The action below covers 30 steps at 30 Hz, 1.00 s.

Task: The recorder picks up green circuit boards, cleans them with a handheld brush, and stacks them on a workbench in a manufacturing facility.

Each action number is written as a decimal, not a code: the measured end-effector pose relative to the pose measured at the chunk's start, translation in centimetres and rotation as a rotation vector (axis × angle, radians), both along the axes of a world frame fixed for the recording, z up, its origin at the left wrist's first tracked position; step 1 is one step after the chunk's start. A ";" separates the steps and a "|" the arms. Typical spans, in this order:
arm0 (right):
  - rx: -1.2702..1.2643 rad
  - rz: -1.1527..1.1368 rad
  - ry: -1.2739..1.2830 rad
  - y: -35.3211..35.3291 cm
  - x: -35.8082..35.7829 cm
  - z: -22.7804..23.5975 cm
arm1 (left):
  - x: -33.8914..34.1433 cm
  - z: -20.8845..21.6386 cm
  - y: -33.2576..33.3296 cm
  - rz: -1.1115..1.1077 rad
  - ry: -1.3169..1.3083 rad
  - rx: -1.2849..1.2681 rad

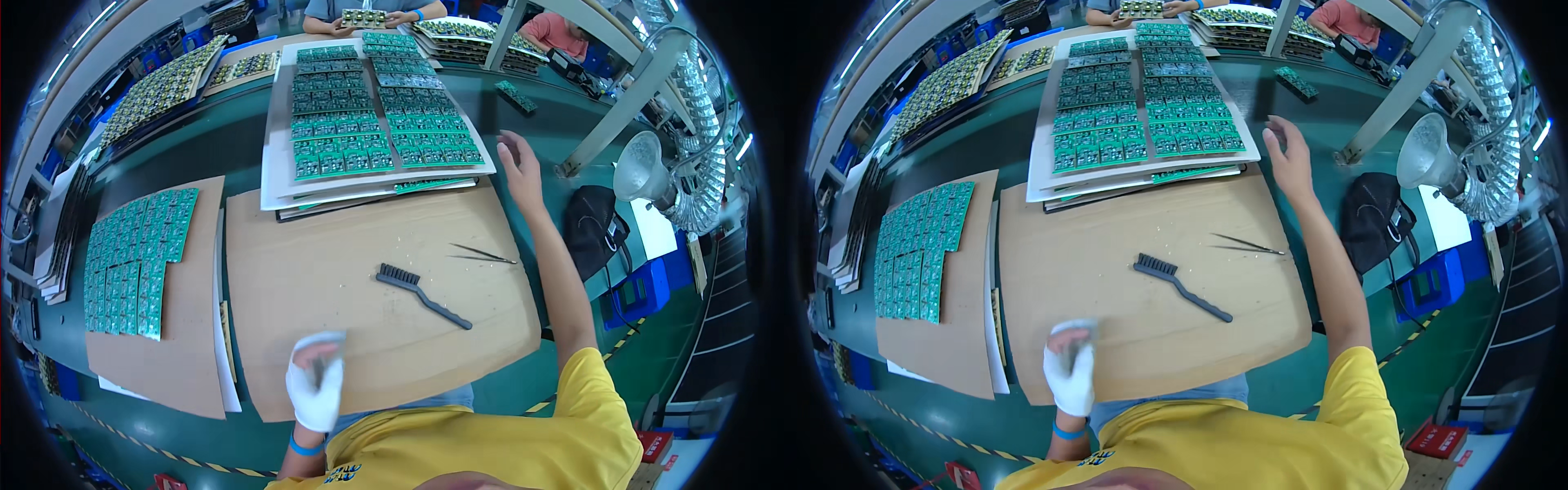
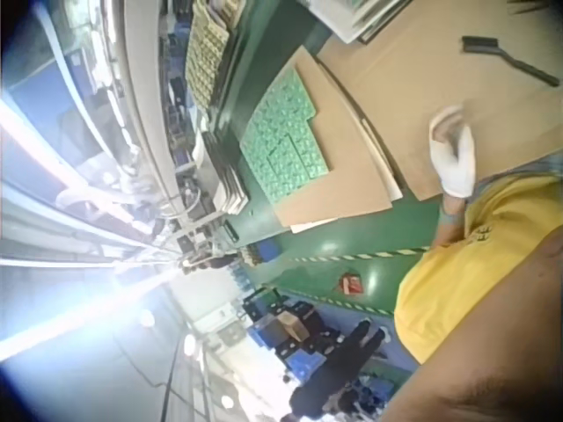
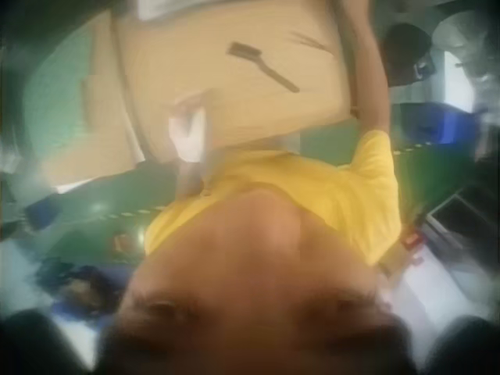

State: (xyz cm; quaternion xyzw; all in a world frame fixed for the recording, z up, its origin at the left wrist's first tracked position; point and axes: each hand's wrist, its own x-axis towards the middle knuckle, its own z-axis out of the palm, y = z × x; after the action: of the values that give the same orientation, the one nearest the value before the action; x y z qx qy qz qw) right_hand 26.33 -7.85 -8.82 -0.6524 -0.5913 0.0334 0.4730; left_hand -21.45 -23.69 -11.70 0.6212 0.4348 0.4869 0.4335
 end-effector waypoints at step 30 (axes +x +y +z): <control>0.096 0.236 1.071 2.7 8.0 2.9 | 2.1 1.0 -0.5 -0.172 0.257 0.182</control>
State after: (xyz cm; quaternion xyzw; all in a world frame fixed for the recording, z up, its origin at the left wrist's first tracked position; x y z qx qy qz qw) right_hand 34.34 -5.13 -5.93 -0.4512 -0.3379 0.3864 0.7301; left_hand -19.34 -24.19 -10.65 0.7500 0.3859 0.4018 0.3566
